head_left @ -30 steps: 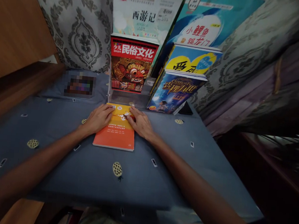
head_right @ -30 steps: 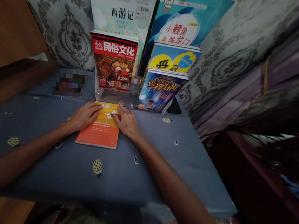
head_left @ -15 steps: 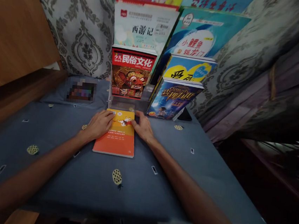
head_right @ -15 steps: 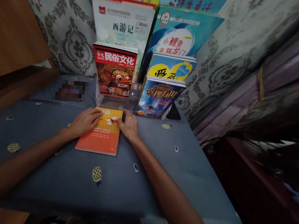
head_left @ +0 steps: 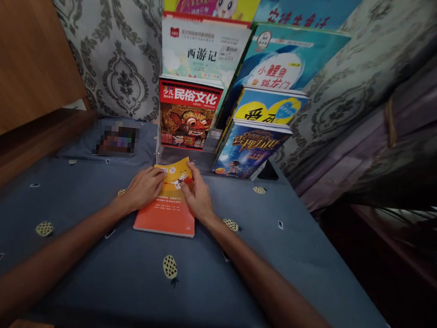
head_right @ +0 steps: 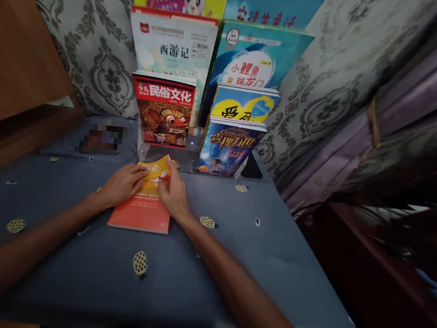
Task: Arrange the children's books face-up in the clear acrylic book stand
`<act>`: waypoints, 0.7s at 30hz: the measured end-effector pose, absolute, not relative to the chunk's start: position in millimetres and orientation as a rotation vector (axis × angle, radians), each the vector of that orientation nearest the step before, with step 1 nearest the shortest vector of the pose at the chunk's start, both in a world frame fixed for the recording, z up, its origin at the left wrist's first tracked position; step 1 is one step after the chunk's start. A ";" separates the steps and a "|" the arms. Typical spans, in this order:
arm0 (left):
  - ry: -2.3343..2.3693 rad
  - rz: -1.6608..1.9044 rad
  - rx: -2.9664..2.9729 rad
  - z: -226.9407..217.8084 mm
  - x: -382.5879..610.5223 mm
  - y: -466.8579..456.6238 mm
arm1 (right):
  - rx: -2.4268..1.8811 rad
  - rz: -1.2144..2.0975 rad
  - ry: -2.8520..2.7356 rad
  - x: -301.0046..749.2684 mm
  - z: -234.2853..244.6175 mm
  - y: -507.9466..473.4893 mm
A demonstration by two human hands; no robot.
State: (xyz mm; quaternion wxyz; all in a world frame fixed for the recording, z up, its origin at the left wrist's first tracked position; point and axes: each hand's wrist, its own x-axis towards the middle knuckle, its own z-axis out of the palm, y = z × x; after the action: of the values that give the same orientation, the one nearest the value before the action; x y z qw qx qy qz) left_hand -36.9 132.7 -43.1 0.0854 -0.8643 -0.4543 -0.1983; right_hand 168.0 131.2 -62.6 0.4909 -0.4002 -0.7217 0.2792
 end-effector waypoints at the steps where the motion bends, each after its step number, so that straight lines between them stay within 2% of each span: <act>1: -1.353 -0.596 -2.581 -43.4 -37.1 132.8 | -0.992 0.590 -1.815 167.4 -63.7 126.4; 7: -1.346 -0.609 -2.582 -43.5 -36.9 132.9 | -1.093 0.379 -1.984 172.6 -66.7 116.3; 14: -1.373 -0.546 -2.546 -40.6 -33.0 129.6 | -1.129 0.106 -2.229 165.8 -40.2 105.2; 21: -1.350 -0.443 -2.535 -34.4 -34.4 129.5 | -1.389 0.403 -2.265 169.2 -36.9 103.7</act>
State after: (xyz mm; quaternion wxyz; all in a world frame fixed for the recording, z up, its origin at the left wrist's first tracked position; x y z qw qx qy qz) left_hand -34.4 129.5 -34.4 0.1177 -0.8663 -0.4613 -0.1513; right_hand 169.2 103.7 -36.9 0.2250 -0.5037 -0.8212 0.1460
